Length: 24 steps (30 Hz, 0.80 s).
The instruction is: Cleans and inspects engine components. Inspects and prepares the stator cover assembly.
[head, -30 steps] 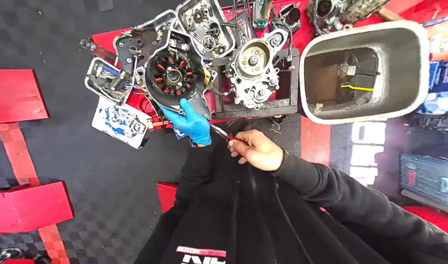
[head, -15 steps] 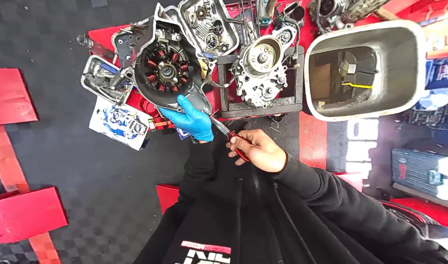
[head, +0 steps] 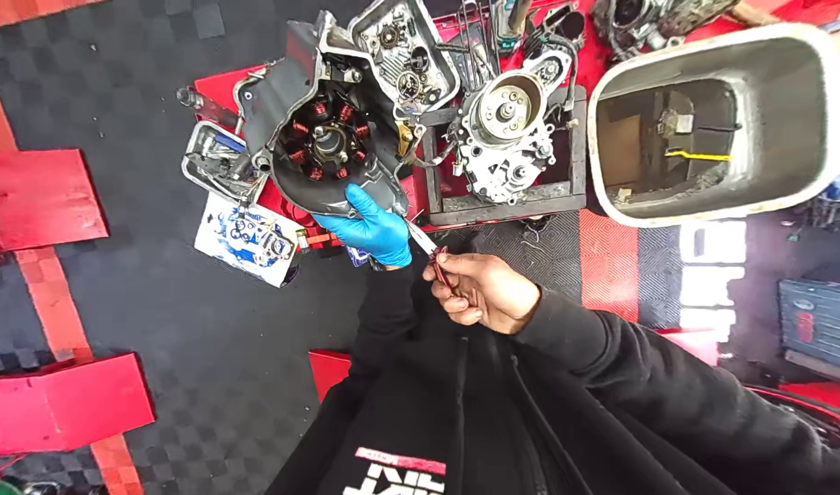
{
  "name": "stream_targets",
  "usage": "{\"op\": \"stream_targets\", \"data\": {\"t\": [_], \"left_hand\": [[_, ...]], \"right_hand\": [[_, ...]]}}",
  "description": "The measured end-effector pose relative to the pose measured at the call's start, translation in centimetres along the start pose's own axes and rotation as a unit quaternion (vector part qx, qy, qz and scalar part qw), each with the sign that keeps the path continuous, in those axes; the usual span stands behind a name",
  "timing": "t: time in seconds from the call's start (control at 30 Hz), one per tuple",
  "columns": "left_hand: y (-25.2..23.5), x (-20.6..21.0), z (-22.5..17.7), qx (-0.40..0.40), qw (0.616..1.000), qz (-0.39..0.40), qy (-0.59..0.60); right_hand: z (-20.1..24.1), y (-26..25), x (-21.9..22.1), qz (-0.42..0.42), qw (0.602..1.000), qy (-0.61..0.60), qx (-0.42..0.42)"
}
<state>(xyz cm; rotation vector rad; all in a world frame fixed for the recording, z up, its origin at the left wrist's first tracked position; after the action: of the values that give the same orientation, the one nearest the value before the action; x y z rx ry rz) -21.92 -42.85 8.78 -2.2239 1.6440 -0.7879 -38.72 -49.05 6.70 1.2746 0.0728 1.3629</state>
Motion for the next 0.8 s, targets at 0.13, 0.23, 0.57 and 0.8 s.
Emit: {"op": "stream_targets", "data": {"t": [0.13, 0.23, 0.57, 0.8], "left_hand": [[-0.3, 0.1, -0.3, -0.024, 0.999, -0.008, -0.042], [0.3, -0.3, -0.1, 0.003, 0.998, 0.004, -0.069], [0.8, 0.0, -1.0, 0.04, 0.998, 0.006, -0.051], [1.0, 0.3, -1.9, 0.039, 0.999, -0.008, -0.032]], "right_hand": [[1.2, 0.2, -0.7, -0.129, 0.956, 0.257, -0.054], [2.2, 0.1, -1.7, -0.201, 0.857, 0.47, -0.066], [0.1, 0.5, -0.6, -0.124, 0.974, 0.187, -0.038], [-0.8, 1.0, -0.3, -0.127, 0.976, 0.155, -0.084]]}}
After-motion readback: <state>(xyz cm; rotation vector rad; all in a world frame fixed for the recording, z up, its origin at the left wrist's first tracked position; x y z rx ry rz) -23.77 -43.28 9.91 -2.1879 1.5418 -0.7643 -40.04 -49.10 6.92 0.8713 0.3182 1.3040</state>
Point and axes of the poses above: each hand's wrist, its own y-axis away from the middle knuckle, its own x-axis out of the palm, z = x × y, the point moved 8 cm from there along -y, towards the middle knuckle, and after that the axes turned 15 degrees about y, right-handed, at the moved point
